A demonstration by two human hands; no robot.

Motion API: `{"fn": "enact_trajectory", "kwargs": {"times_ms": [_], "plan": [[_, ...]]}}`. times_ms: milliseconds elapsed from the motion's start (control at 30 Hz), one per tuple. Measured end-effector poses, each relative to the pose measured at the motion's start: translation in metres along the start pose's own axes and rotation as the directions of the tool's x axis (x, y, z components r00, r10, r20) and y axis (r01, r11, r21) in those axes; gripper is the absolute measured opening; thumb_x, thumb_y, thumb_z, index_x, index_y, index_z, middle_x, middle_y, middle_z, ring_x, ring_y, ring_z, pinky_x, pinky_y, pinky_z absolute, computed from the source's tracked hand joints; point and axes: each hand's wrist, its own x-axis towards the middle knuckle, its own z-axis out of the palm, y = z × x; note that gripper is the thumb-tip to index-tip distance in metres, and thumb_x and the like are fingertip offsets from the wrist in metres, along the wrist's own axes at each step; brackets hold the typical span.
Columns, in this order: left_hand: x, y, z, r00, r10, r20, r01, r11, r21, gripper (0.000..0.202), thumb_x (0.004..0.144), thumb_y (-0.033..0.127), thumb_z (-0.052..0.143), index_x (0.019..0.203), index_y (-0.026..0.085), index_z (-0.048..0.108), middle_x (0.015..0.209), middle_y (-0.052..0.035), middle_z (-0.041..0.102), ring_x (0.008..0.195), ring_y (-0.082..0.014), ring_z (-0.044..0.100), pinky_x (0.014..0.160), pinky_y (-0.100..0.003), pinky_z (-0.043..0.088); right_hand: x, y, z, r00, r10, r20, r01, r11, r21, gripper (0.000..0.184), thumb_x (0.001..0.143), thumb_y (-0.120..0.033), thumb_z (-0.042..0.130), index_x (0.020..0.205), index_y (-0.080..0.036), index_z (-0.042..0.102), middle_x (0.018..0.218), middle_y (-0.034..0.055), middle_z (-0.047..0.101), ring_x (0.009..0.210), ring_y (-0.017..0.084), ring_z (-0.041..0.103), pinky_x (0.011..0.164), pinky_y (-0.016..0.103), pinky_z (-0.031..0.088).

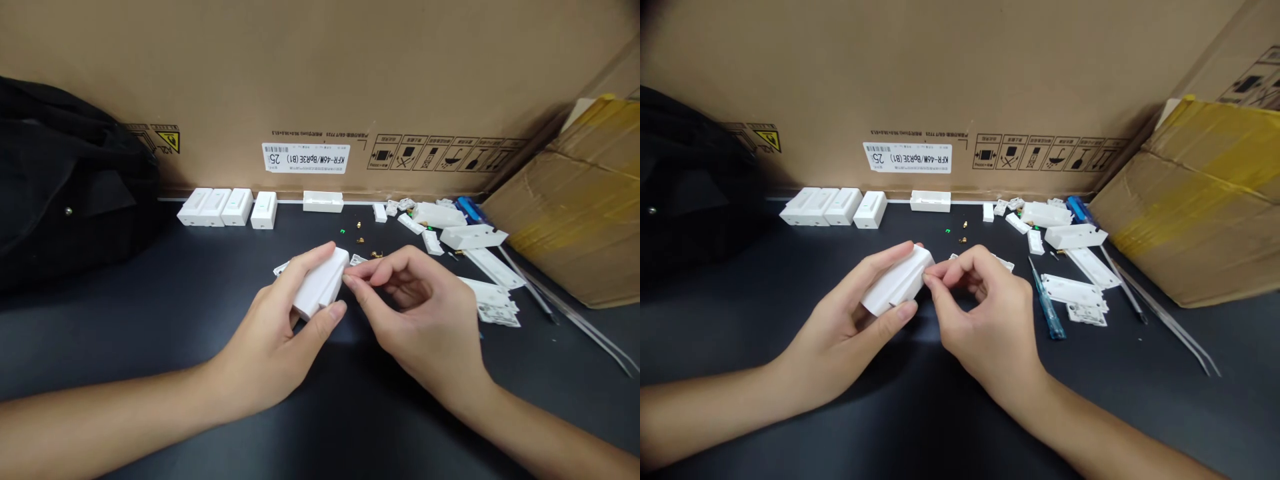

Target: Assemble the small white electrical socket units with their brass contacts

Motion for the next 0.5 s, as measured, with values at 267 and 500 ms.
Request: {"fn": "enact_trajectory", "kwargs": {"times_ms": [267,500], "plan": [[0.0044,0.0036,0.0016,0.999,-0.044,-0.005,0.043,0.992,-0.120,0.049,0.106,0.027,0.067,0.152,0.030,0.054,0.139,-0.0060,0.074,0.118,-0.0252,0.078,0.091,-0.033,0.069,0.0038,-0.0030,0.0022,0.996,0.083,0.026,-0.085,0.993,0.085,0.038,0.084,-0.019,0.082,0.071,-0.026,0.047,0.085,0.0041,0.082,0.082,0.021,0.081,0.077,0.031,0.069],[0.0054,0.0060,0.0015,0.999,-0.047,-0.011,0.045,0.981,-0.188,0.044,0.107,0.027,0.068,0.148,0.029,0.055,0.137,-0.0055,0.076,0.118,-0.0230,0.078,0.100,-0.034,0.068,0.0026,-0.0044,0.0039,0.999,0.026,-0.043,-0.023,0.997,0.073,0.038,0.088,-0.017,0.078,0.073,-0.027,0.045,0.084,0.0025,0.079,0.080,0.018,0.076,0.078,0.032,0.067]]}}
